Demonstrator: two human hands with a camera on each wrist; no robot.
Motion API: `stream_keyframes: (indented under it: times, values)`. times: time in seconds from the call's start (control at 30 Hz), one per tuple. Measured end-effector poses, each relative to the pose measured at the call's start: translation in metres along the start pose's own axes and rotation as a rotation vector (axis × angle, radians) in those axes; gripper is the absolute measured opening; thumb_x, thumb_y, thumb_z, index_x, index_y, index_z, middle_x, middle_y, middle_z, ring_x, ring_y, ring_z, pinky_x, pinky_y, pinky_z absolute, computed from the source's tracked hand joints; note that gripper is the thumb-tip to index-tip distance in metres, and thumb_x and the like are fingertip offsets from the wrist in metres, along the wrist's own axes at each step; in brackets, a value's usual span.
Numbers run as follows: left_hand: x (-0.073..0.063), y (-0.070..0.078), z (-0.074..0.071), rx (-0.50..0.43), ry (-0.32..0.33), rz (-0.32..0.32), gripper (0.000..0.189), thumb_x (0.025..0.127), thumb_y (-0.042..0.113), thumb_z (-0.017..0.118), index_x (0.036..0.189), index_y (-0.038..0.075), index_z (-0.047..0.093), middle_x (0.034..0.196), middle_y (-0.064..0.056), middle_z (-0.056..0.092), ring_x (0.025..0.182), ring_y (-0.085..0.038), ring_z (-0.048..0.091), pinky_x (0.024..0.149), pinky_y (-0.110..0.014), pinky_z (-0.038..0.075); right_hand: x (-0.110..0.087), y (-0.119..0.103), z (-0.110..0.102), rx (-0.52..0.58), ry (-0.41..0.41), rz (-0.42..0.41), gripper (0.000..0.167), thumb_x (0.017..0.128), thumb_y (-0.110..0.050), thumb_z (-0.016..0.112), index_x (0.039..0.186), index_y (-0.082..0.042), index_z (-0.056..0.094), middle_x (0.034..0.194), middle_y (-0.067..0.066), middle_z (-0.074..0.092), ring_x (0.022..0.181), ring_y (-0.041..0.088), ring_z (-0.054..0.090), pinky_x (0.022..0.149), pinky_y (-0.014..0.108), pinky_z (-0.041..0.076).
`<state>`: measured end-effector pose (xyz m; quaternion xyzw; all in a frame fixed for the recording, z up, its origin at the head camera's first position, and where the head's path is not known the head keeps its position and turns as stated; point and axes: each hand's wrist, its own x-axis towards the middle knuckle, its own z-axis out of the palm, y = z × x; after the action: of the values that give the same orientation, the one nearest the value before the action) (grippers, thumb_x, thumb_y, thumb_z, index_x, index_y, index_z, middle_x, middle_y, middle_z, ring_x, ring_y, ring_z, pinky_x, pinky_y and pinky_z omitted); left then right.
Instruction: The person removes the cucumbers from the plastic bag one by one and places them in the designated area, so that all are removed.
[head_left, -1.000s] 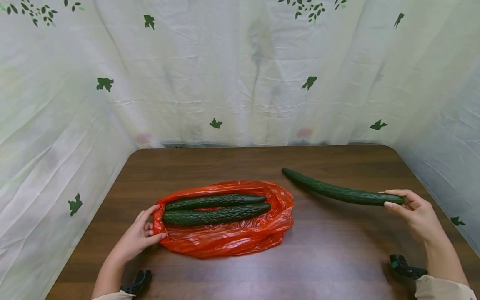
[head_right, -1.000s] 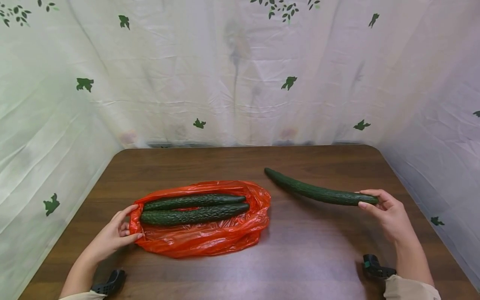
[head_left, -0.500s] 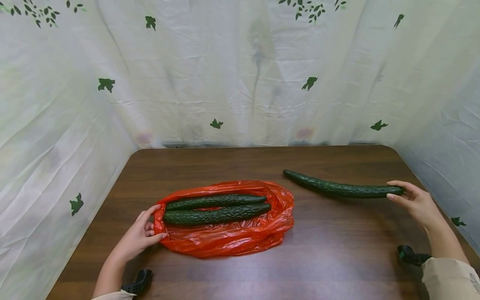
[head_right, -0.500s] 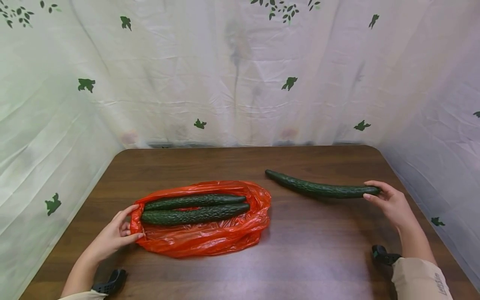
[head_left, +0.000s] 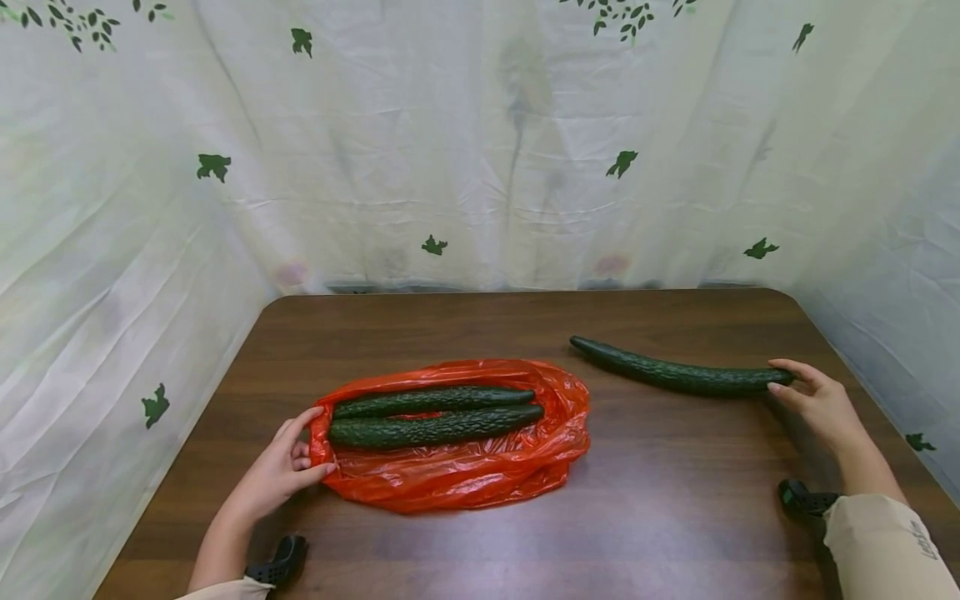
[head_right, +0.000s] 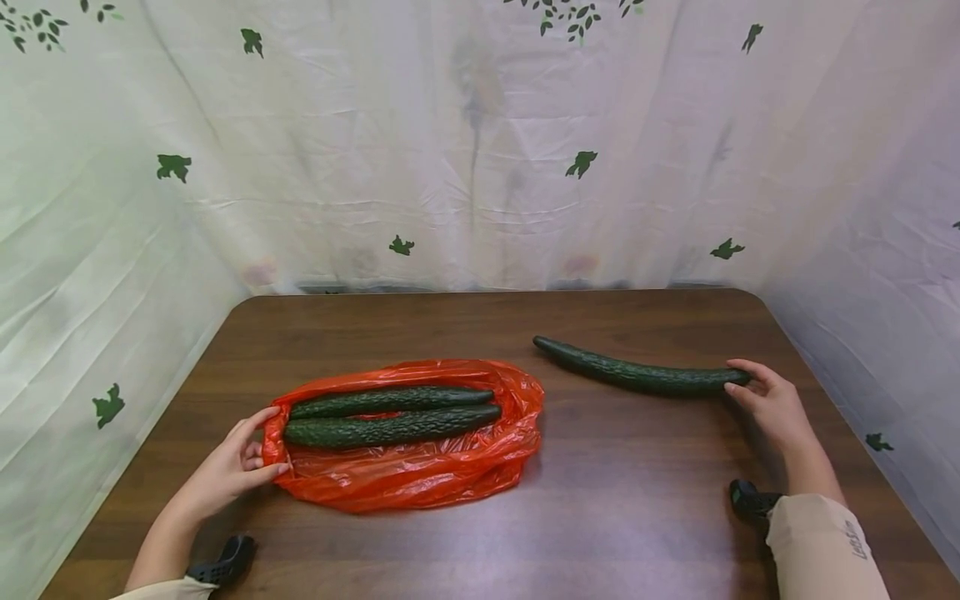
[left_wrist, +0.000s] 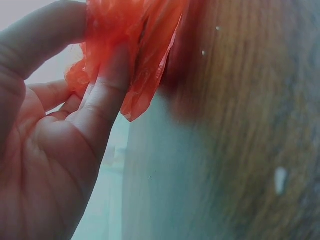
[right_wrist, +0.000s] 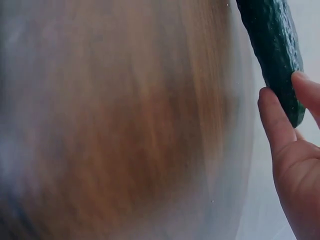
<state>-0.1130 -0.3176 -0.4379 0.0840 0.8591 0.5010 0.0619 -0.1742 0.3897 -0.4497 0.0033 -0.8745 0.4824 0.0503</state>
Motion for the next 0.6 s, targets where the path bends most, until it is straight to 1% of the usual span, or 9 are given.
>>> stream_keyframes:
  times: [0.1, 0.17, 0.2, 0.27, 0.3, 0.37, 0.4, 0.43, 0.6]
  values:
    - [0.0002, -0.0002, 0.0003, -0.001, 0.0, 0.001, 0.08, 0.074, 0.003, 0.072, 0.137, 0.0, 0.023, 0.11, -0.018, 0.029, 0.07, -0.01, 0.05, 0.054, -0.024, 0.048, 0.0008, -0.0008, 0.0004, -0.019, -0.022, 0.039, 0.047, 0.092, -0.027, 0.052, 0.136, -0.019, 0.04, 0.135, -0.007, 0.03, 0.119, 0.024, 0.037, 0.09, 0.037, 0.037]
    - [0.0004, -0.0007, 0.0007, -0.007, -0.001, 0.011, 0.08, 0.074, 0.002, 0.072, 0.137, 0.0, 0.022, 0.11, -0.019, 0.029, 0.07, -0.009, 0.051, 0.053, -0.025, 0.048, 0.0008, -0.001, 0.001, 0.027, -0.038, 0.064, 0.048, 0.092, -0.028, 0.051, 0.137, -0.019, 0.038, 0.14, -0.005, 0.025, 0.127, 0.039, 0.017, 0.096, 0.054, 0.024]
    - [0.0005, -0.0011, 0.0008, -0.01, -0.002, 0.016, 0.08, 0.075, 0.002, 0.071, 0.137, -0.001, 0.022, 0.111, -0.019, 0.029, 0.07, -0.009, 0.052, 0.053, -0.025, 0.048, 0.0005, -0.0009, 0.0011, 0.053, -0.042, 0.07, 0.048, 0.092, -0.028, 0.051, 0.138, -0.019, 0.038, 0.141, -0.006, 0.023, 0.128, 0.042, 0.011, 0.096, 0.06, 0.017]
    - [0.0004, -0.0018, 0.0011, -0.018, -0.005, 0.021, 0.079, 0.075, 0.001, 0.071, 0.137, -0.001, 0.022, 0.112, -0.019, 0.028, 0.07, -0.009, 0.053, 0.053, -0.025, 0.049, -0.0006, -0.0006, 0.0006, 0.072, -0.041, 0.071, 0.049, 0.092, -0.027, 0.052, 0.138, -0.02, 0.037, 0.139, -0.01, 0.025, 0.13, 0.037, 0.009, 0.104, 0.042, 0.016]
    - [0.0005, -0.0021, 0.0012, -0.02, -0.004, 0.024, 0.079, 0.075, 0.001, 0.071, 0.137, -0.001, 0.022, 0.112, -0.02, 0.028, 0.07, -0.009, 0.053, 0.053, -0.025, 0.049, -0.0014, -0.0005, 0.0003, 0.068, -0.037, 0.066, 0.049, 0.092, -0.026, 0.052, 0.138, -0.02, 0.037, 0.138, -0.011, 0.027, 0.131, 0.032, 0.011, 0.104, 0.031, 0.02]
    - [0.0004, -0.0027, 0.0012, -0.027, -0.007, 0.022, 0.079, 0.075, 0.001, 0.071, 0.137, -0.001, 0.022, 0.114, -0.02, 0.027, 0.07, -0.01, 0.054, 0.053, -0.025, 0.049, -0.0029, -0.0005, -0.0004, 0.049, -0.028, 0.06, 0.049, 0.092, -0.026, 0.053, 0.138, -0.02, 0.037, 0.134, -0.014, 0.031, 0.131, 0.024, 0.018, 0.092, 0.011, 0.027]
    - [0.0003, -0.0028, 0.0011, -0.032, -0.009, 0.018, 0.079, 0.075, 0.001, 0.071, 0.137, -0.001, 0.021, 0.115, -0.021, 0.026, 0.071, -0.01, 0.054, 0.054, -0.025, 0.049, -0.0037, -0.0008, -0.0007, 0.032, -0.021, 0.057, 0.05, 0.091, -0.026, 0.053, 0.138, -0.02, 0.037, 0.132, -0.015, 0.033, 0.129, 0.019, 0.022, 0.083, 0.005, 0.029]
    - [0.0003, -0.0026, 0.001, -0.037, -0.012, 0.013, 0.079, 0.075, 0.001, 0.071, 0.137, -0.001, 0.021, 0.117, -0.022, 0.025, 0.071, -0.011, 0.055, 0.055, -0.026, 0.05, -0.0043, -0.0012, -0.001, 0.023, -0.012, 0.053, 0.05, 0.091, -0.026, 0.054, 0.137, -0.02, 0.038, 0.129, -0.015, 0.036, 0.126, 0.014, 0.026, 0.074, 0.003, 0.03]
    - [0.0003, -0.002, 0.0011, -0.051, -0.018, 0.004, 0.079, 0.076, 0.001, 0.07, 0.137, -0.001, 0.02, 0.119, -0.023, 0.023, 0.071, -0.013, 0.057, 0.056, -0.026, 0.05, -0.0072, -0.0049, -0.0022, 0.039, 0.006, 0.047, 0.052, 0.089, -0.024, 0.057, 0.137, -0.019, 0.038, 0.127, -0.016, 0.039, 0.12, 0.001, 0.031, 0.074, 0.004, 0.032]
